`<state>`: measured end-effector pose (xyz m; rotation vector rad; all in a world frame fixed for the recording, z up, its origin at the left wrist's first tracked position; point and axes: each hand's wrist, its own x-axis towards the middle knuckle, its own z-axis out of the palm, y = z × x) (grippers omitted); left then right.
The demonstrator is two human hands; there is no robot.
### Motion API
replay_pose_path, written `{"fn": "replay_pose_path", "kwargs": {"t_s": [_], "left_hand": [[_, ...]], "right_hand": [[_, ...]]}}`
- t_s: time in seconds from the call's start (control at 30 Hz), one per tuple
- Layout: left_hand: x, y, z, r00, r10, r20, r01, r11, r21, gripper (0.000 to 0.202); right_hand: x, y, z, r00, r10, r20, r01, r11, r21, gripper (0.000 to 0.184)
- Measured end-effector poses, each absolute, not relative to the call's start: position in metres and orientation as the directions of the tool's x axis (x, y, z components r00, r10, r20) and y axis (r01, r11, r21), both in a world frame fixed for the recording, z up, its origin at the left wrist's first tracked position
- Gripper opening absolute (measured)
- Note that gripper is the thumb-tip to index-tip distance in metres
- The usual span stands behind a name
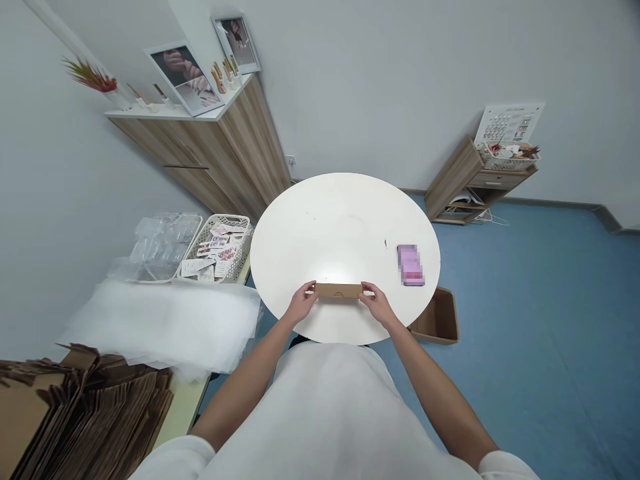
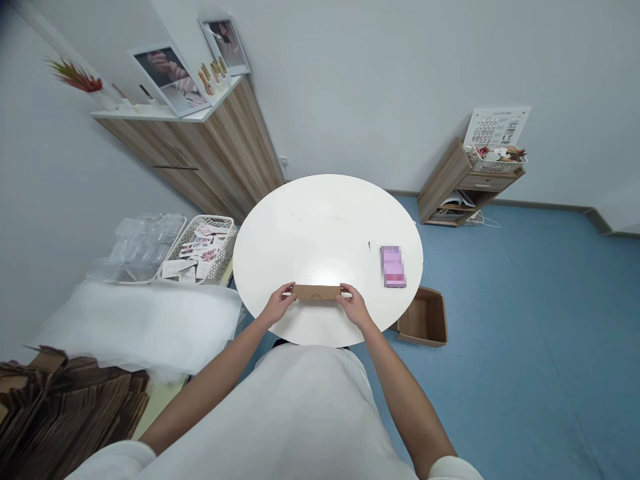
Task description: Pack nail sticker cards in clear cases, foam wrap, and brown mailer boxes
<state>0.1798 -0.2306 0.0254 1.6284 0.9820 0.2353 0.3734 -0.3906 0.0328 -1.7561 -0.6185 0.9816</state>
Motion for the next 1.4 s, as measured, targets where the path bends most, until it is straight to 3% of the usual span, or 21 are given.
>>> {"fn": "replay_pose_path", "kwargs": {"t_s": [0.17, 0.37, 0.53, 0.67, 0.87, 1.17, 1.4], "left_hand": [[0.184, -0.237, 0.027, 0.645, 0.708, -0.287, 0.428, -0.024, 0.903, 0.045], [0.183, -0.247, 0.018, 0.608, 0.714, -0.348, 0.454, 0.047, 0.890, 0.039], [0.185, -0.249, 0.009, 0.581, 0.684, -0.441, 0.578, 0.035, 0.815, 0.047], [0.190, -0.244, 0.008, 0.627, 0.625, -0.465, 0.639, -0.071, 0.766, 0.048], [0.202, -0.236, 0.008, 0.668, 0.604, -0.435, 0.646, -0.182, 0.741, 0.047], [0.221, -0.264, 0.010, 0.664, 0.567, -0.488, 0.658, -0.133, 0.741, 0.045], [0.300, -0.332, 0.013, 0.751, 0.427, -0.503, 0.606, -0.144, 0.782, 0.047]], "right_hand": [[0.370, -0.390, 0.031, 0.532, 0.782, -0.324, -0.050, -0.353, -0.934, 0.044], [0.359, -0.397, 0.021, 0.594, 0.713, -0.373, -0.122, -0.378, -0.918, 0.035], [0.353, -0.406, 0.009, 0.670, 0.591, -0.450, -0.120, -0.512, -0.851, 0.043], [0.354, -0.410, 0.009, 0.680, 0.532, -0.504, -0.065, -0.642, -0.764, 0.050], [0.354, -0.403, 0.016, 0.706, 0.512, -0.489, 0.038, -0.717, -0.696, 0.049], [0.365, -0.445, 0.024, 0.718, 0.500, -0.485, 0.085, -0.754, -0.652, 0.042], [0.430, -0.529, 0.029, 0.796, 0.445, -0.411, 0.095, -0.761, -0.642, 0.040]]}}
